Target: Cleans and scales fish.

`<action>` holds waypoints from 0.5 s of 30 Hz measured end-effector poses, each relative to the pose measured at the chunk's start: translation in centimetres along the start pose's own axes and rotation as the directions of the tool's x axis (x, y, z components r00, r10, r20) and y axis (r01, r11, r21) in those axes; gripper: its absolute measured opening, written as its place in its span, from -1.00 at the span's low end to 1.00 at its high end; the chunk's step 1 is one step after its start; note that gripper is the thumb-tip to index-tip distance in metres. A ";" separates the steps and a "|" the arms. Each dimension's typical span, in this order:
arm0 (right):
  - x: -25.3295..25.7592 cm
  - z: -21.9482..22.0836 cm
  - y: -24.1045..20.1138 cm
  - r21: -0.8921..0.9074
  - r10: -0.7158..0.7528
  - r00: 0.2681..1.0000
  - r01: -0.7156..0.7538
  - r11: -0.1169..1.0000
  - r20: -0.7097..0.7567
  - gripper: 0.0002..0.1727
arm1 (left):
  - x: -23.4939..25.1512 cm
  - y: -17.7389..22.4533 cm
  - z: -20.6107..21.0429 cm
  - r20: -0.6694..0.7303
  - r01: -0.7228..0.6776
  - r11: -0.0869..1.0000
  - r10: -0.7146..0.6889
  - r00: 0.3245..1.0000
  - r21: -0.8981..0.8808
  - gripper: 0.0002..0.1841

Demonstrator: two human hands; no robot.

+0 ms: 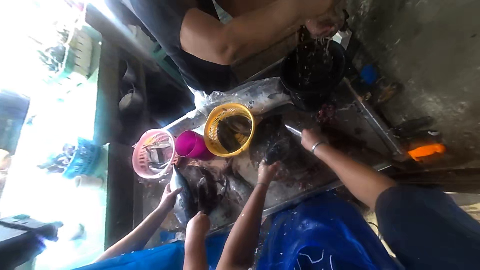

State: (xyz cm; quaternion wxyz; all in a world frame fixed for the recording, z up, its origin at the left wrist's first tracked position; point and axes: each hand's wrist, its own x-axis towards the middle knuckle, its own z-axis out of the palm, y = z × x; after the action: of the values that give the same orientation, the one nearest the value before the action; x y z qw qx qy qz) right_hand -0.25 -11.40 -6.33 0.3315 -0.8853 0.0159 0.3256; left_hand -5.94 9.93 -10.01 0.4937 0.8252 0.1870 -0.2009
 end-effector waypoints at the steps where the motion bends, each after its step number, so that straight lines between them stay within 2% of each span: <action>1: -1.0 1.5 -0.6 0.013 0.016 0.997 -0.015 1.000 -0.074 -0.67 | 0.2 0.1 -0.1 -0.011 -0.023 0.999 0.023 1.000 0.031 -0.41; 2: -1.8 2.5 -1.4 0.004 -0.005 0.997 0.006 1.000 -0.073 -0.66 | 0.5 0.3 -0.4 -0.010 -0.040 0.998 0.041 0.999 0.058 -0.42; 4: -2.5 2.0 -0.9 0.056 -0.066 0.998 0.065 0.996 0.022 -0.57 | 0.1 -0.8 -0.7 0.023 -0.041 0.996 0.039 0.999 0.082 -0.38; 6: -0.7 0.9 1.4 0.097 -0.046 0.998 0.050 0.994 -0.041 -0.59 | -0.3 -2.0 -0.4 0.026 -0.051 0.997 0.050 0.998 0.049 -0.34; 8: -1.4 1.8 0.5 0.064 0.020 0.992 -0.012 0.998 -0.126 -0.66 | -0.2 -1.6 0.4 0.015 -0.065 0.995 0.064 0.998 0.073 -0.34; 10: -3.0 2.8 -1.6 0.025 -0.037 0.999 0.037 0.999 -0.031 -0.60 | -0.1 -1.1 0.8 0.004 -0.082 0.993 0.082 0.997 0.090 -0.34; 12: -2.2 1.5 -0.8 0.065 -0.080 0.996 0.078 0.995 0.035 -0.57 | -0.5 -1.6 0.7 0.005 -0.099 0.993 0.099 0.995 0.069 -0.30; 14: -1.3 0.3 0.0 0.029 -0.003 0.998 0.005 1.000 -0.070 -0.64 | -0.4 -1.1 0.9 0.000 -0.111 0.990 0.111 0.994 0.089 -0.27; 15: -1.7 1.3 -0.4 0.019 0.015 0.993 -0.013 1.000 -0.117 -0.67 | -0.3 -1.0 1.2 -0.004 -0.120 0.987 0.121 0.993 0.104 -0.30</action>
State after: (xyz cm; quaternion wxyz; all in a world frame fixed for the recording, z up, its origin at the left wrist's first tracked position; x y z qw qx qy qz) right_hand -2.26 -10.68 -5.83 0.3356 -0.8998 0.0446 0.2752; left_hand -6.90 9.26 -11.07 0.4605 0.8605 0.1288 -0.1758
